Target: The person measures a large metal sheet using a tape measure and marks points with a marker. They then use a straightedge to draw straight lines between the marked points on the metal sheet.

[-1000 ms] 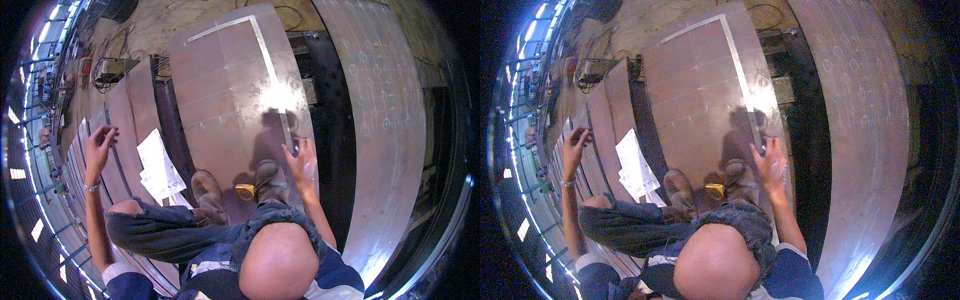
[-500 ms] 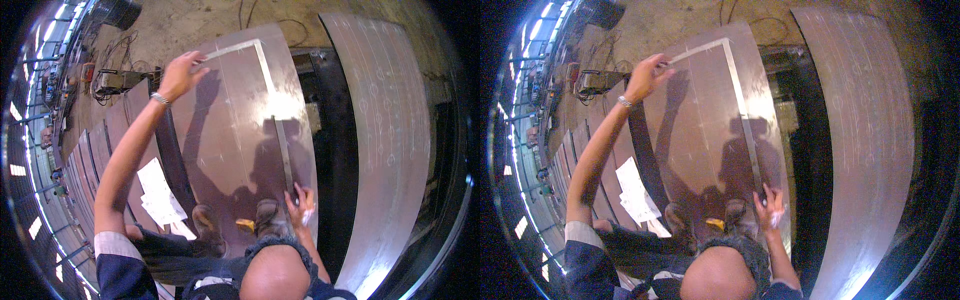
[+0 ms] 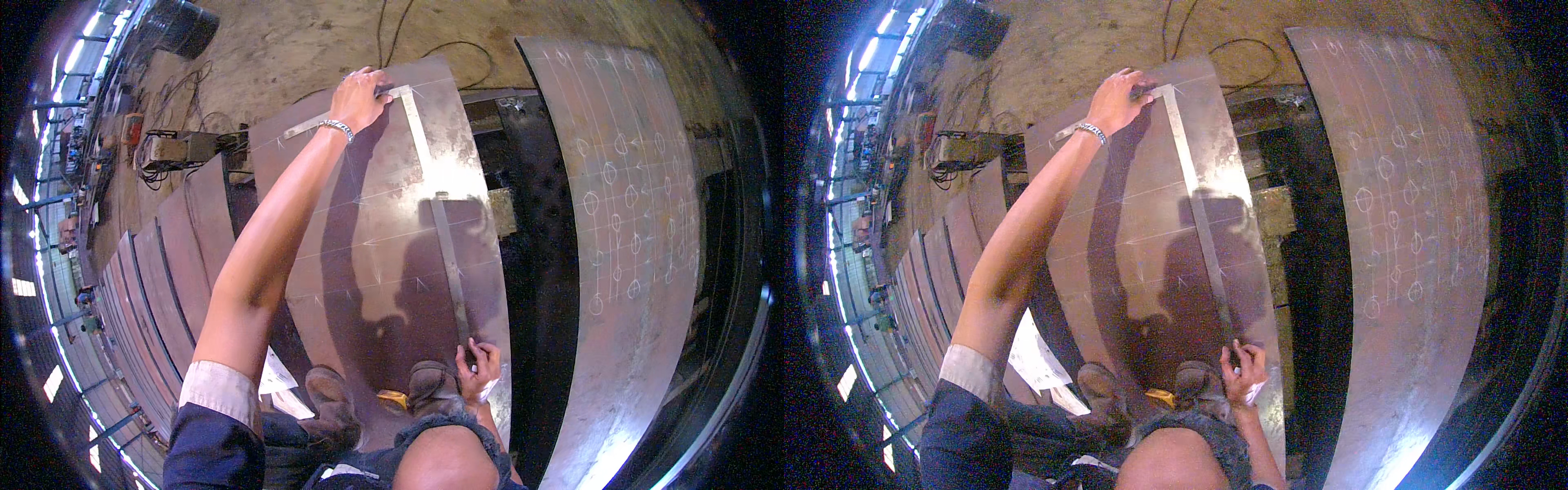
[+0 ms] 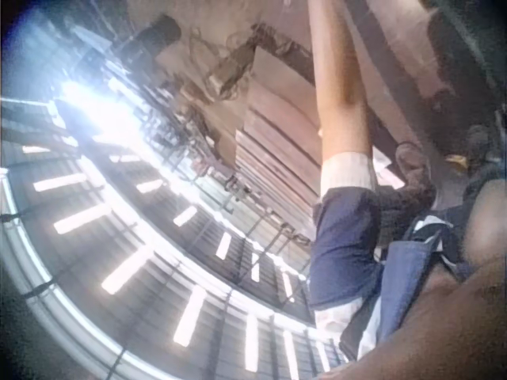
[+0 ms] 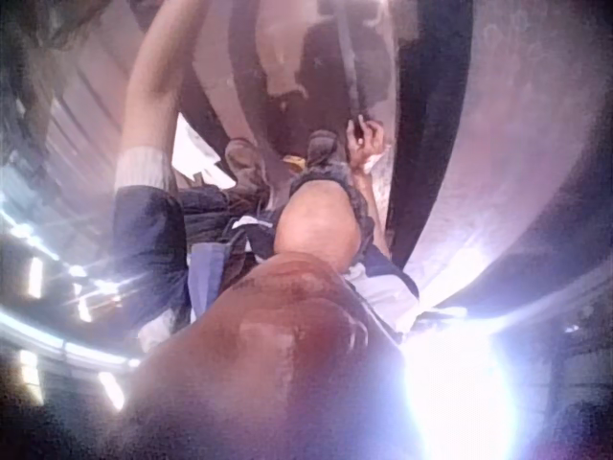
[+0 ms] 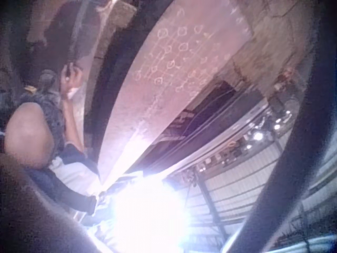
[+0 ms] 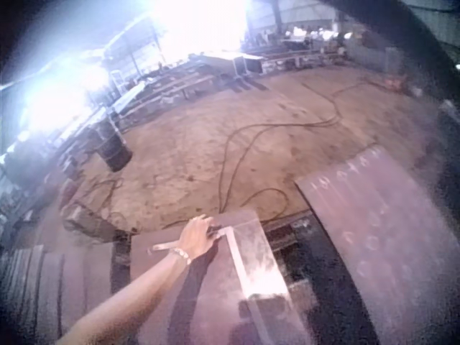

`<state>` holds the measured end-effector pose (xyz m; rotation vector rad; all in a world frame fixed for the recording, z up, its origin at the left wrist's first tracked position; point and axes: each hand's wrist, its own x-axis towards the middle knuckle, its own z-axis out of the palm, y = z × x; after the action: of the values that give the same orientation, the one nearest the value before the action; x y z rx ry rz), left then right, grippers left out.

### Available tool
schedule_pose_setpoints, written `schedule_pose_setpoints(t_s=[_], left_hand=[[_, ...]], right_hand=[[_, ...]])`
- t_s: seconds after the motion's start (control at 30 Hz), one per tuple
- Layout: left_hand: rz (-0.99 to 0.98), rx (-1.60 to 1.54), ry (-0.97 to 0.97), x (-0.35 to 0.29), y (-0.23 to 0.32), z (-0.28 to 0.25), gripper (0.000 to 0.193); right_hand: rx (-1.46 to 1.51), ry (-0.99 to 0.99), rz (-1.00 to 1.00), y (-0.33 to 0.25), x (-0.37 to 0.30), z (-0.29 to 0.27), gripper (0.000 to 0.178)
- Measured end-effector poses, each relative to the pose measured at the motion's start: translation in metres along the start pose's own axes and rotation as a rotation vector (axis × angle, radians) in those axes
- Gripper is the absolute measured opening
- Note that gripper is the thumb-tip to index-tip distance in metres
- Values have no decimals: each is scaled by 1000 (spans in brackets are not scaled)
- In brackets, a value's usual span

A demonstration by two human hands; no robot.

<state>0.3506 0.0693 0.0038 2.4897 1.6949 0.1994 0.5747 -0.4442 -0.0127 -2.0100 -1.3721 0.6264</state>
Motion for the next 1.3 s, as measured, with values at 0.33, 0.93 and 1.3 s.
schedule_pose_setpoints(t_s=[0.33, 0.93, 1.3], left_hand=[[-83, -62, -2, 13, 13, 13, 25], [-111, -116, 26, 25, 2, 12, 20], [-100, -170, 52, 20, -14, 22, 21]], right_hand=[[-20, 15, -18, 10, -2, 3, 38], [-1, -16, 91, -2, 7, 1, 31], [5, -62, 59, 1, 5, 4, 35]])
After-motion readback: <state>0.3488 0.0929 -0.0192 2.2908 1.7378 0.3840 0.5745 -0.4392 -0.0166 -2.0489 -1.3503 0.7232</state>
